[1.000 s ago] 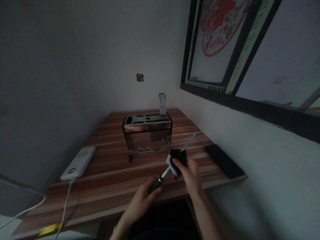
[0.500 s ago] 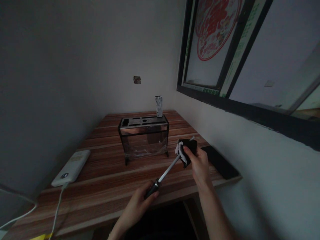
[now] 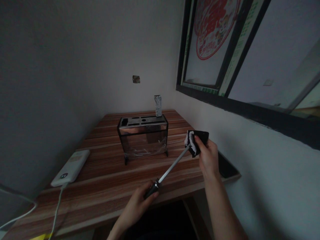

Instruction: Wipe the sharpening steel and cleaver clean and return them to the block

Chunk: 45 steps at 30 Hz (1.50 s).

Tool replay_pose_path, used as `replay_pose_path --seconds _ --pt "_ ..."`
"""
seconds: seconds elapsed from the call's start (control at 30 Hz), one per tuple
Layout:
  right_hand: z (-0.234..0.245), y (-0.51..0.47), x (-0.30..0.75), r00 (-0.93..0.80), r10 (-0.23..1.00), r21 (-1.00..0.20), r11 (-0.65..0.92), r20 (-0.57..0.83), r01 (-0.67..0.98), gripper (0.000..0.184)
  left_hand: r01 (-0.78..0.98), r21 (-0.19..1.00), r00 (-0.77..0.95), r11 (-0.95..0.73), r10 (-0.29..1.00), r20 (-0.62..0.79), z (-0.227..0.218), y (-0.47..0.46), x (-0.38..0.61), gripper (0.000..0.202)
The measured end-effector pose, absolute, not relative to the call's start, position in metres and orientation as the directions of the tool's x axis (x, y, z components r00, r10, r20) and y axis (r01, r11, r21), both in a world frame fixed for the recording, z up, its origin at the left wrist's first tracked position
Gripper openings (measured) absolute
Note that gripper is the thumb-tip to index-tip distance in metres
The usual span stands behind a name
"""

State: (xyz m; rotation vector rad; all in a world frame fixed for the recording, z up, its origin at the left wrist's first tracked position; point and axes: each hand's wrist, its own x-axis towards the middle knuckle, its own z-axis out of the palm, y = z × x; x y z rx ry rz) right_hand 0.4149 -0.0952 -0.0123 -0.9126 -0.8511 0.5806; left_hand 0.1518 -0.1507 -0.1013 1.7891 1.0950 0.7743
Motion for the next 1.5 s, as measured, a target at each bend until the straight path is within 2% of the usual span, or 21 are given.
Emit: replay_pose_path --seconds 0.3,0.5,0.77,1.1,1.27,1.37,1.5 --pt "-0.011 -0.093 0.390 0.602 0.743 -0.770 0.557 0.294 -0.311 0.034 0.367 0.896 0.436 -0.248 0.897 0.070 -0.099 -0.150 0.152 0.033" --pt "-0.016 -0.095 0.375 0.627 0.741 -0.752 0.551 0.242 -0.361 0.036 0.362 0.911 0.403 -0.199 0.914 0.039 -0.095 -0.151 0.154 0.040" --pt "-0.035 -0.103 0.351 0.507 0.819 -0.851 0.448 0.269 -0.273 0.031 0.357 0.930 0.287 -0.088 0.958 -0.019 -0.106 -0.150 0.153 0.049" --pt "-0.059 -0.116 0.337 0.259 0.937 -0.949 0.278 0.234 -0.148 0.029 0.349 0.918 0.360 -0.189 0.931 0.055 -0.094 -0.149 0.156 0.038" --pt "-0.068 -0.128 0.314 0.132 0.977 -0.977 0.184 0.169 -0.110 0.030 0.263 0.949 0.329 -0.174 0.941 0.081 -0.097 -0.146 0.158 0.040" --pt "-0.073 -0.133 0.303 0.123 0.981 -0.983 0.161 0.150 -0.088 0.030 0.222 0.958 0.331 -0.183 0.938 0.103 -0.102 -0.144 0.158 0.041" --pt "-0.071 -0.136 0.303 0.126 0.981 -0.983 0.159 0.147 -0.093 0.031 0.262 0.948 0.333 -0.178 0.939 0.084 -0.101 -0.144 0.157 0.041"
